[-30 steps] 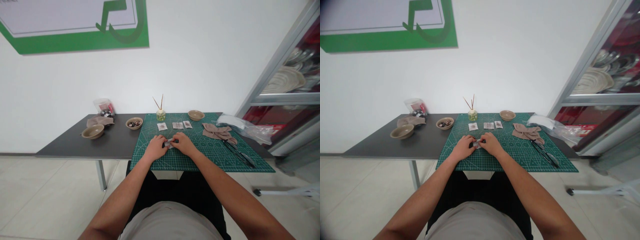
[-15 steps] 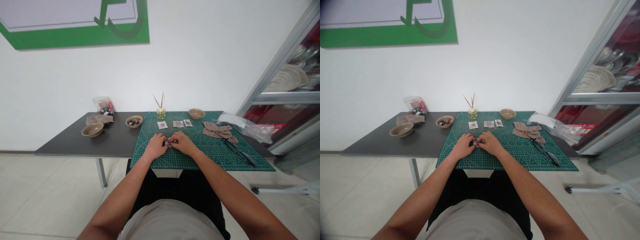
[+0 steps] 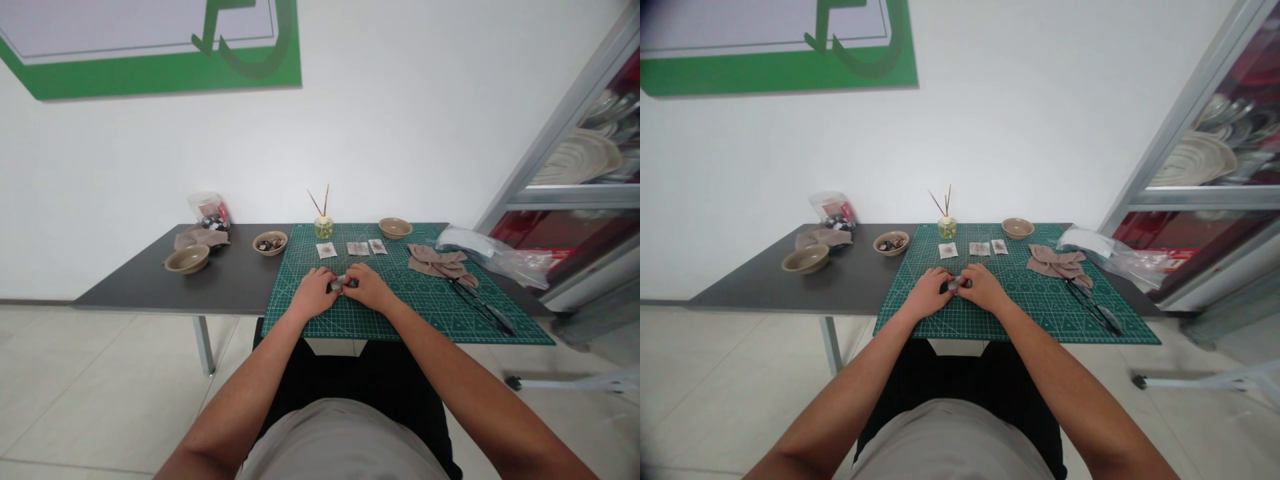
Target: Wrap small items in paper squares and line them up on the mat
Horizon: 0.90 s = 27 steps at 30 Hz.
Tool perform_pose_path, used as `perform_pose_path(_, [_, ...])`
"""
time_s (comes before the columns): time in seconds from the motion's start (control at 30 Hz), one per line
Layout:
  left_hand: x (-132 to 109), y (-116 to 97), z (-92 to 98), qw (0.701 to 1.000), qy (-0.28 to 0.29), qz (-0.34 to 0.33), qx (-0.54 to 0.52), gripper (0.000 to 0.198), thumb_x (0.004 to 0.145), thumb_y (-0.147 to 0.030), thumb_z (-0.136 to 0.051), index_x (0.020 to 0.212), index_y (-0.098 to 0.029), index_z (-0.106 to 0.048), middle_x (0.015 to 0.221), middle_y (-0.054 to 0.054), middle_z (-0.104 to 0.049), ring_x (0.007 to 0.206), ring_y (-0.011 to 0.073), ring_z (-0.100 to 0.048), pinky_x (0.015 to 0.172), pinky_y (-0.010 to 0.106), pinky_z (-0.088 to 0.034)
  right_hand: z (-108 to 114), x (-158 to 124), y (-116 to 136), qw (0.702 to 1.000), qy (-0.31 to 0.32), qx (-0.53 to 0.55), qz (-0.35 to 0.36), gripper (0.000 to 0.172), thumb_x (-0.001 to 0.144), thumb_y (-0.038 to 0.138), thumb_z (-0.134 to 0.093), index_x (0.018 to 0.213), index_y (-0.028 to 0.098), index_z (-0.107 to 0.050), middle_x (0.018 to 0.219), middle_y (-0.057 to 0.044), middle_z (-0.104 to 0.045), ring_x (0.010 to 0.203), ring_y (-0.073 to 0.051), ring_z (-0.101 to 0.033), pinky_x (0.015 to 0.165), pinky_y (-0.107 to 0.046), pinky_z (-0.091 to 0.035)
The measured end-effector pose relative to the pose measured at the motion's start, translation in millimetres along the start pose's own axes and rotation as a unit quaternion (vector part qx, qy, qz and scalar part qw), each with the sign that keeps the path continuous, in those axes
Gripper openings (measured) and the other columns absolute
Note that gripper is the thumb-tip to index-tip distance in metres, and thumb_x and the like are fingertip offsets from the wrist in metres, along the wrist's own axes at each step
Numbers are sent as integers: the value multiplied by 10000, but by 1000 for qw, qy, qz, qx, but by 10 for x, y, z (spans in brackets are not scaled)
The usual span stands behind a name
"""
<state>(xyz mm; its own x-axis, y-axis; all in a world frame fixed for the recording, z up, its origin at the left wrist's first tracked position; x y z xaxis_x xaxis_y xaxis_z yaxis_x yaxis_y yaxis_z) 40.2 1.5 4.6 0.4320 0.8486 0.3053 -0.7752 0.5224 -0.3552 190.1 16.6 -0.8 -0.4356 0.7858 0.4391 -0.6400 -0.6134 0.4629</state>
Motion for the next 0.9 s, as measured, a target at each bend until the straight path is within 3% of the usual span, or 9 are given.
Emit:
perform_pose_path(0.23, [4, -9, 2, 1000, 12, 10, 3, 193, 817, -302, -588, 975, -206, -642, 1079, 55, -611, 1011, 227, -523, 918, 395, -430, -5, 2, 12, 1000, 5, -13, 13, 110, 755, 170, -689, 696, 207, -603, 750, 0, -587, 799, -176, -497, 797, -317, -385])
perform_pose_path(0.4, [2, 1, -6, 1000, 6, 4, 3, 199, 815, -305, -597, 981, -202, -638, 1079, 50, -612, 1006, 225, -522, 906, 391, -436, 23, 1, 26, 999, -14, -44, -5, 189, 723, 166, -692, 624, 211, -537, 730, -3, -545, 794, -187, -498, 765, -317, -394])
perform_pose_path(0.5, [3, 5, -10, 1000, 9, 7, 2, 195, 817, -301, -596, 983, -209, -640, 1092, 50, -611, 1014, 227, -523, 907, 390, -435, 3, -2, 28, 1000, 3, -17, 8, 99, 751, 164, -671, 721, 220, -595, 760, 3, -596, 800, -180, -520, 788, -319, -400])
perform_pose_path(0.63, [3, -5, 1, 1000, 7, 6, 2, 208, 819, -324, -601, 983, -203, -639, 1088, 53, -611, 1010, 226, -525, 906, 387, -437, 3, -3, -41, 999, -29, -31, -28, 53, 765, 177, -661, 778, 218, -630, 792, -14, -625, 823, -193, -522, 790, -328, -401])
perform_pose_path(0.73, [0, -9, 7, 1000, 11, 6, 1, 201, 819, -312, -597, 981, -201, -641, 1093, 54, -611, 1016, 228, -525, 914, 389, -436, -14, -5, -44, 999, -20, -45, -4, 114, 744, 195, -687, 668, 212, -604, 755, -14, -606, 801, -190, -511, 791, -330, -394])
perform_pose_path(0.83, [-1, -6, 6, 1000, 11, 6, 1, 192, 821, -299, -590, 978, -203, -643, 1090, 56, -612, 1015, 228, -526, 916, 391, -434, -38, -4, -16, 999, 11, -23, 35, 67, 766, 211, -686, 719, 214, -638, 796, -4, -643, 788, -172, -515, 821, -331, -383])
perform_pose_path(0.9, [1, -3, 4, 1000, 7, 5, 1, 198, 820, -309, -594, 979, -201, -641, 1083, 55, -613, 1013, 227, -526, 916, 392, -434, -22, -1, -14, 999, -1, -25, 24, 36, 767, 202, -684, 756, 212, -651, 814, -6, -656, 805, -176, -515, 831, -333, -379])
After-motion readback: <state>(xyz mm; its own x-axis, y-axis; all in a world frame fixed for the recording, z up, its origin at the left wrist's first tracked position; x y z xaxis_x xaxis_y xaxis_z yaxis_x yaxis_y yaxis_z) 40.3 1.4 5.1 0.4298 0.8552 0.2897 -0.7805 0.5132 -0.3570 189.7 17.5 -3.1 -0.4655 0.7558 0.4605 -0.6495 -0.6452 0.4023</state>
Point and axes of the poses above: each hand's wrist, its own x-axis towards the middle knuckle, its own z-axis out of the back of the hand, y = z × x, the point moved 4 cm from there along x, towards the middle knuckle
